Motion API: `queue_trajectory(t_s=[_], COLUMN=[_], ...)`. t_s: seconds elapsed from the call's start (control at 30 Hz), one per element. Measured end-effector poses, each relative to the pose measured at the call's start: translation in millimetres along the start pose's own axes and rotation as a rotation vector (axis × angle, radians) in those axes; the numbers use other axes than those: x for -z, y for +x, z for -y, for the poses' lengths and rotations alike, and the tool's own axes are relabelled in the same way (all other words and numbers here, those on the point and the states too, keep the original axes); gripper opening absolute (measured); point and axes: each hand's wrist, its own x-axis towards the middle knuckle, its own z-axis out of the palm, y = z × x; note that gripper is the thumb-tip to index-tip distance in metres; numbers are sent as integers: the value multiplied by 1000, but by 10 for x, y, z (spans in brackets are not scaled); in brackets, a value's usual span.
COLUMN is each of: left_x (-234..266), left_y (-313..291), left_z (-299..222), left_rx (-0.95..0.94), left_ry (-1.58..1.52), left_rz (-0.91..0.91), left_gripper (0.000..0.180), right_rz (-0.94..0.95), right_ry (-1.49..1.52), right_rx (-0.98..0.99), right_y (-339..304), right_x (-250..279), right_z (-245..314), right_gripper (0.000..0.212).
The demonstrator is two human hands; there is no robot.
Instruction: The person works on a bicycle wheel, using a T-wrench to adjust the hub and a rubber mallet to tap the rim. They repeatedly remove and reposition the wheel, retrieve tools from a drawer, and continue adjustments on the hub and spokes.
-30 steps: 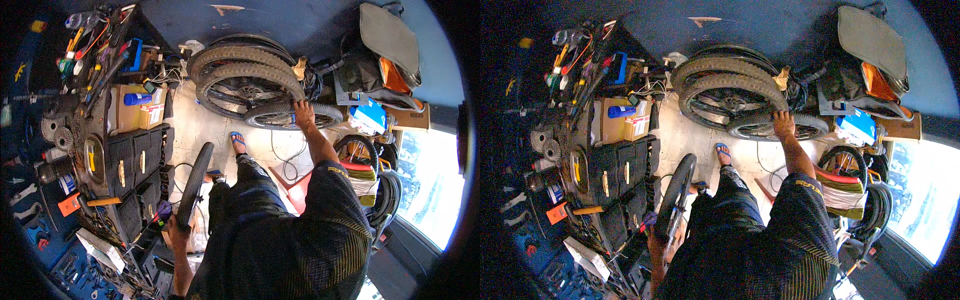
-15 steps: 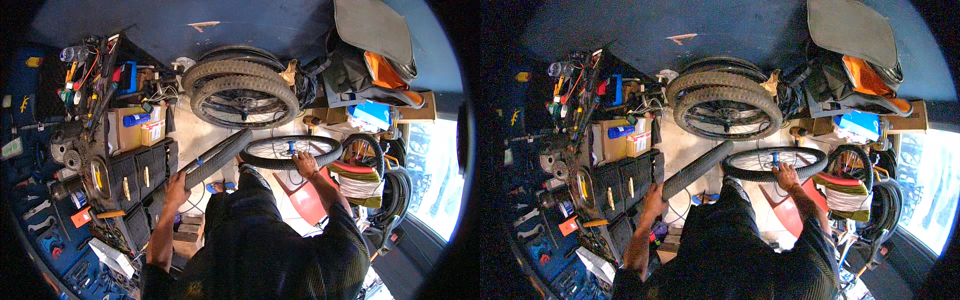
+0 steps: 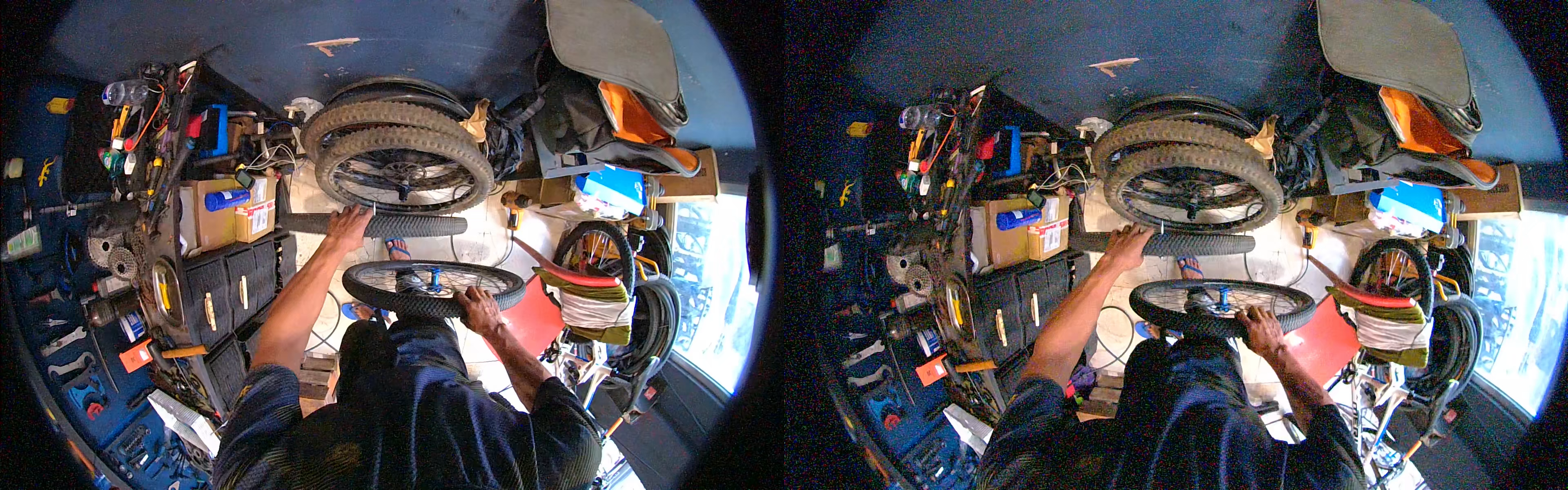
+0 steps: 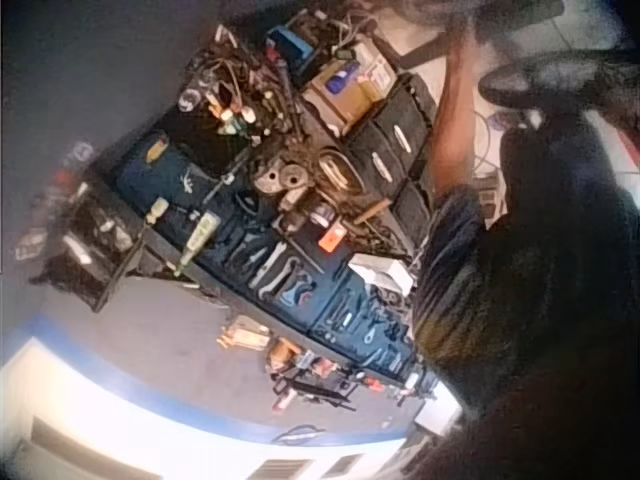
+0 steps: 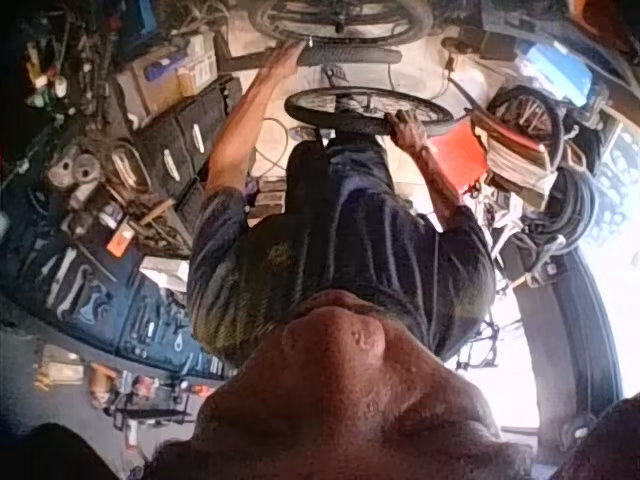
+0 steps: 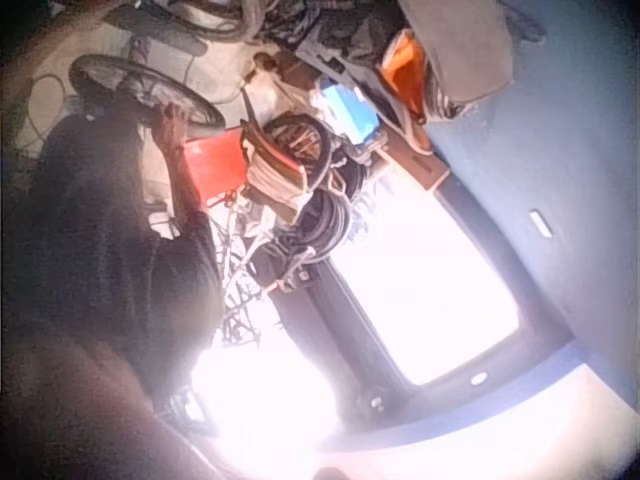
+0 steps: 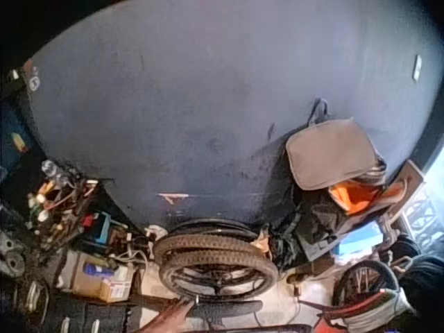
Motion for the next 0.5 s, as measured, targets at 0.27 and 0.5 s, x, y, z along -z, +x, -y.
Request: queue_trajectory(t_s=[0.27, 0.5], left_x=[298, 133], left_y=[644, 613], left_z=[52, 215], left_rx=[56, 36], left_ry=[51, -79], left_rz=[-203, -150], left_gripper=[62, 56], right_rz=[-91, -173], right_ry=[20, 4], right_rx=[-27, 36], right_y=[18, 152], right_x=[30, 89], right_z=[209, 368], right_gripper=[48, 39])
